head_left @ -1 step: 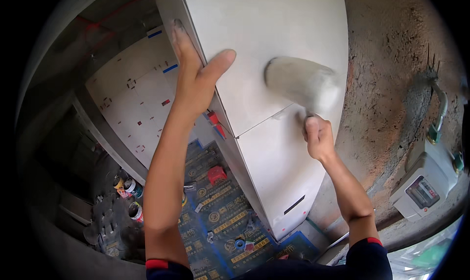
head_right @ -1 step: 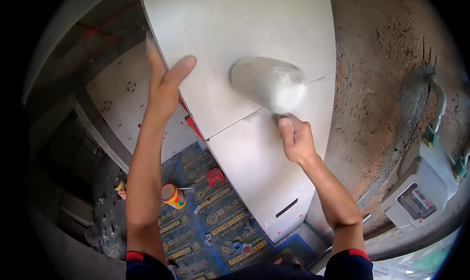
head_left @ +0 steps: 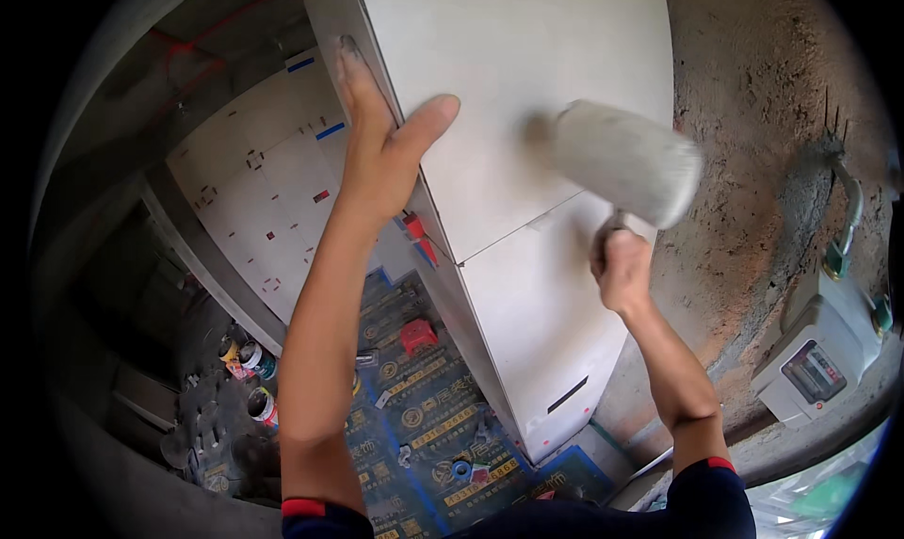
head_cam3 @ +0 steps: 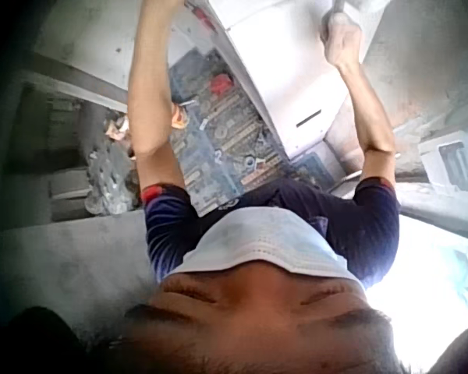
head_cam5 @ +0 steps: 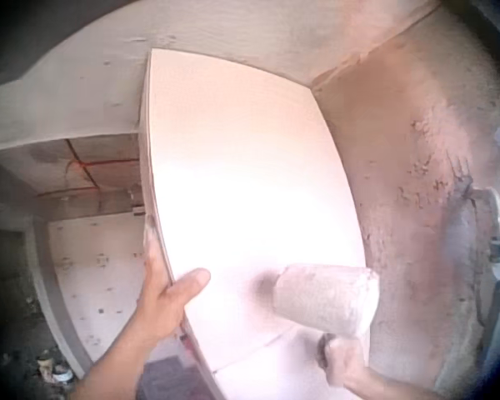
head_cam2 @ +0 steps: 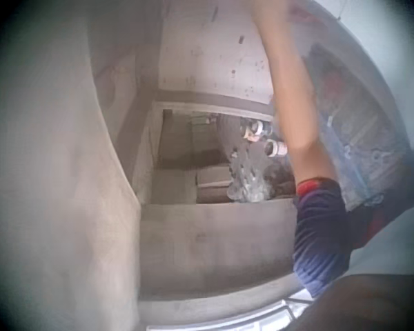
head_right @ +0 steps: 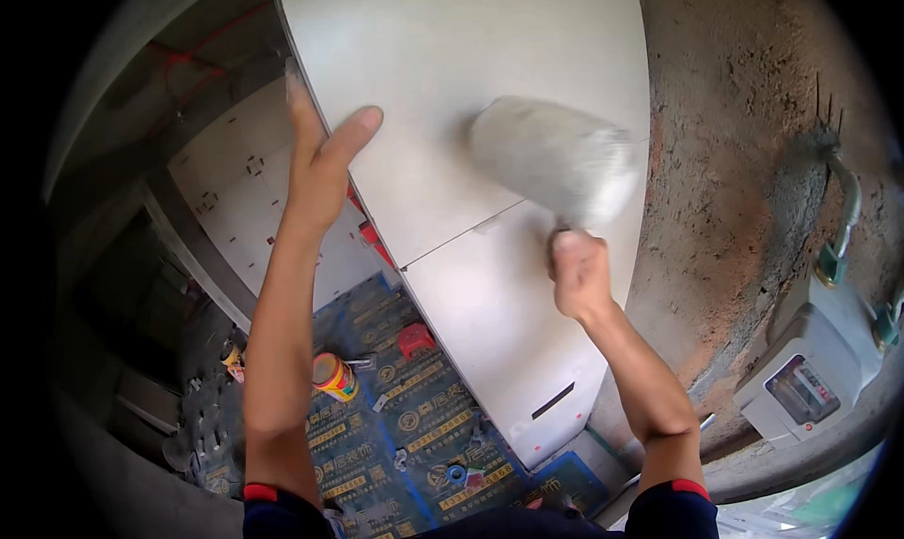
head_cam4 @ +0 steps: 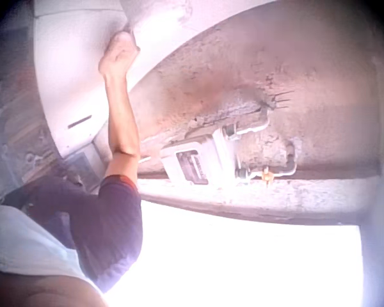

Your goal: The person positions large tiles against a wall corner, secures them with red clips and blue tape, and uses a rubber mallet to tap the tiles into place. The person also handles plastic spacers from a bucket and prepares additional tiles on the floor.

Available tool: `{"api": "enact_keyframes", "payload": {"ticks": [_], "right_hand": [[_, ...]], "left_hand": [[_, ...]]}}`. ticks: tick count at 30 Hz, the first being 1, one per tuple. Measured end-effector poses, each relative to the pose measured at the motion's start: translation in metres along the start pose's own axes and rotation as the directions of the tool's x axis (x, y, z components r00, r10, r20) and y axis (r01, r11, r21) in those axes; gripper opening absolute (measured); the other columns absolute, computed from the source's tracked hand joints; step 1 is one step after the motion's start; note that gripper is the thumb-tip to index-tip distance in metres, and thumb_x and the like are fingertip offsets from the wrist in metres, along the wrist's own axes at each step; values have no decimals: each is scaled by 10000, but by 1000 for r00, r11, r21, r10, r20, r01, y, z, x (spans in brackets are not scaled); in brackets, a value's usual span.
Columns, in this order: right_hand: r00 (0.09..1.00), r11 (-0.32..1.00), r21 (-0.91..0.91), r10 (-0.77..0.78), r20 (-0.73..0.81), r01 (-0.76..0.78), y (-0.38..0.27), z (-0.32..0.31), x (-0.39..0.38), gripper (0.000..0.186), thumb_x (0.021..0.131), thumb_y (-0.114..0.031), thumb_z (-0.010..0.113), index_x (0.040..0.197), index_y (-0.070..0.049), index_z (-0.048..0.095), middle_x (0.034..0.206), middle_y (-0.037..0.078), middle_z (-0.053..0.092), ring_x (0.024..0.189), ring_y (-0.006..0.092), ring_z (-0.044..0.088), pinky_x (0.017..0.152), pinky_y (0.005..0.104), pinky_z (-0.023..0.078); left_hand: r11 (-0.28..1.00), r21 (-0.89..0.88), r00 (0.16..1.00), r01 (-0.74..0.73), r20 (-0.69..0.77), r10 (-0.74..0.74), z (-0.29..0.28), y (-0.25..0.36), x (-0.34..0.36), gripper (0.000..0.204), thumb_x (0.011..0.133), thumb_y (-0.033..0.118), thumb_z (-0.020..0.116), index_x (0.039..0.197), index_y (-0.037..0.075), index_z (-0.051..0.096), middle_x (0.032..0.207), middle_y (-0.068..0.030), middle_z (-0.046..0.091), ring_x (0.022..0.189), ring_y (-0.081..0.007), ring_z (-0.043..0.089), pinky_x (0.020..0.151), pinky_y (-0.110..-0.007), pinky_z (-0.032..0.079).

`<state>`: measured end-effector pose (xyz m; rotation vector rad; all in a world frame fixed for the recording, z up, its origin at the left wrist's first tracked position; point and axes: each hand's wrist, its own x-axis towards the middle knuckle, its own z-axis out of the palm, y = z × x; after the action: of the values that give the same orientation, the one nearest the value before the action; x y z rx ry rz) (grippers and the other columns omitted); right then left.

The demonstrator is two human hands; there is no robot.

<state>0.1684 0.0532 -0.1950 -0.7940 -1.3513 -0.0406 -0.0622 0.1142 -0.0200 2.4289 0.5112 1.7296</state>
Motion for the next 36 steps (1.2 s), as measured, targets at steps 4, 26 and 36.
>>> {"api": "enact_keyframes", "payload": {"ticks": [4,26,36], "right_hand": [[994,993,47,-108,-10,108,9,-8,1,565,973,-487,309,588,-76,348,450,-5,372,353,70,310,341,216,243],[977,830,-517,-151,154,210,4,-49,17,290,907,-288,545,822,-12,536,551,154,504,486,323,544,468,370,432],[998,993,-96,69,3,-68,0,-3,-2,556,962,-537,305,645,-88,392,477,-21,353,378,62,326,343,212,248]], "left_hand": [[998,-32,999,-53,0,53,1,-2,2,1077,788,410,663,1408,-110,-47,1500,-280,-63,1412,-340,-72,1135,-400,26],[998,66,1000,-20,-14,21,2,1,3,1097,796,437,658,1407,-100,-78,1501,-273,-75,1412,-340,-68,1139,-397,38],[997,64,999,-50,15,49,1,0,2,1078,809,444,633,1408,-95,-83,1501,-268,-99,1408,-344,-104,1138,-409,8]]}}
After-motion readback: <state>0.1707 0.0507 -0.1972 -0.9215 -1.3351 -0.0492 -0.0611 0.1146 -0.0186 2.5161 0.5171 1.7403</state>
